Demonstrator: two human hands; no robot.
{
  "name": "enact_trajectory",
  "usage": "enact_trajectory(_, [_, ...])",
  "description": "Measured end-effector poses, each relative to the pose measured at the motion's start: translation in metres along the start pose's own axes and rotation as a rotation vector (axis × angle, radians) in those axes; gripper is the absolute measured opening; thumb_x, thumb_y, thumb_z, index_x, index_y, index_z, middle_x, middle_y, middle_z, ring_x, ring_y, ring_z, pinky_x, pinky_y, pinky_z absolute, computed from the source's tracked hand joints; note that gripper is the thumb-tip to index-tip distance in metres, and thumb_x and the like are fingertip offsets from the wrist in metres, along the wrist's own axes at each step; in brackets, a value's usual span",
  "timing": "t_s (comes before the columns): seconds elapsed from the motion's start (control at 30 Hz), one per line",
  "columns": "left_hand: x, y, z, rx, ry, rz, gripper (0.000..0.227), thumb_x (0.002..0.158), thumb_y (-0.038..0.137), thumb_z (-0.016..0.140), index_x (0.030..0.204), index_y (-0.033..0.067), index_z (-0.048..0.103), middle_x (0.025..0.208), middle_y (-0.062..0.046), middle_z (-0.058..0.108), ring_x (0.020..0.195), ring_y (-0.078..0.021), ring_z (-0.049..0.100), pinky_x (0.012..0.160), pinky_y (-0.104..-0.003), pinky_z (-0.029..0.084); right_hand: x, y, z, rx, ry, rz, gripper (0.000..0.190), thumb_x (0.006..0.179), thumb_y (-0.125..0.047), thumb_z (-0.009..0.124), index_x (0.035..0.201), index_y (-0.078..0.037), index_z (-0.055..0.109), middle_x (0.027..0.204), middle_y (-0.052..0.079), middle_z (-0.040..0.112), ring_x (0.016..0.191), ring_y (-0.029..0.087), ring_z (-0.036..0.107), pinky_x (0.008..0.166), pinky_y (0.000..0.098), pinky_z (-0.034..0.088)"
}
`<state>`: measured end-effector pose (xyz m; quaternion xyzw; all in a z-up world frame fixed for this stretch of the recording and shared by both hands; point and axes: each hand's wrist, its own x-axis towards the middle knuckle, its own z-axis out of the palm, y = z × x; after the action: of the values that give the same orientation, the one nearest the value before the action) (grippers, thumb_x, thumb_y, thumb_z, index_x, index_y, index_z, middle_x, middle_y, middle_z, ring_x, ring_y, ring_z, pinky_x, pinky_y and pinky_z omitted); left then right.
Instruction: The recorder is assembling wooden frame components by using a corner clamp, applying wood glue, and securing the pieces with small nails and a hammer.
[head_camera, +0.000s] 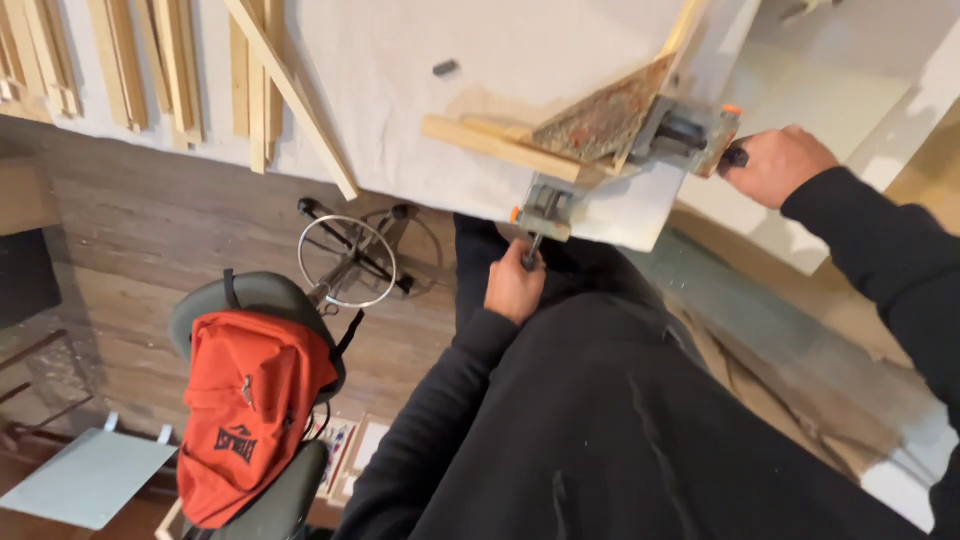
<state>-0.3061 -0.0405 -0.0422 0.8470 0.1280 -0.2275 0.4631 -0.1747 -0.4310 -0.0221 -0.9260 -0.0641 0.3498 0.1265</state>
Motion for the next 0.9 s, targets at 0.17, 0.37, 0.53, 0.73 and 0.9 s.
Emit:
enact_trajectory(0.17, [-0.003,0.016,-0.014,-0.069,-0.011,-0.124,0.028,0.089,0.027,0.072,0.104,0.0059,0.063,0.081,-0.022,0.071,0.082,-0.0413,0.072,0.070,-0.048,0.056,0.018,-0.020,-0.028,-0.041,0.009,0.029,0.038,0.095,-0.039,0.064,0.093,-0.004,0.077,0.088,0.025,0.073,0.085,0.048,0.069,0.085,0.0531,0.057])
enact_trajectory(0.37, [0.012,0.047,-0.103,0.207,-0.344,0.026,0.047,0.083,0.042,0.083,0.106,0.0043,0.066,0.083,-0.018,0.072,0.079,-0.0355,0.071,0.069,-0.044,0.054,0.004,-0.015,-0.056,-0.034,0.184,-0.191,0.075,0.075,-0.040,0.085,0.128,0.007,0.061,0.111,0.027,0.067,0.101,0.044,0.067,0.087,0.0526,0.053])
enact_trajectory(0.53, [0.067,0.100,-0.198,0.215,-0.042,0.244,0.021,0.093,0.024,0.077,0.090,0.0036,0.074,0.077,-0.014,0.069,0.067,-0.0279,0.067,0.065,-0.038,0.052,-0.062,-0.057,-0.060,-0.023,0.607,-0.167,0.051,0.090,-0.031,0.082,0.125,0.001,0.064,0.121,0.020,0.065,0.111,0.037,0.065,0.095,0.0433,0.054])
enact_trajectory(0.73, [0.190,0.100,-0.198,0.290,0.093,0.552,0.015,0.089,0.010,0.078,0.102,0.0035,0.073,0.094,-0.013,0.064,0.081,-0.0305,0.066,0.072,-0.041,0.053,-0.084,-0.128,0.005,0.499,0.698,0.131,0.020,0.116,-0.014,0.061,0.099,-0.001,0.062,0.090,0.014,0.067,0.083,0.028,0.067,0.078,0.0386,0.053])
enact_trajectory(0.9, [0.234,0.090,-0.186,0.491,0.014,0.743,0.026,0.074,0.007,0.082,0.096,0.0024,0.069,0.099,-0.017,0.062,0.090,-0.0397,0.062,0.073,-0.046,0.053,-0.099,-0.216,0.024,0.543,0.747,0.156,0.023,0.111,-0.012,0.059,0.092,0.000,0.059,0.079,0.018,0.061,0.070,0.037,0.063,0.066,0.0400,0.050])
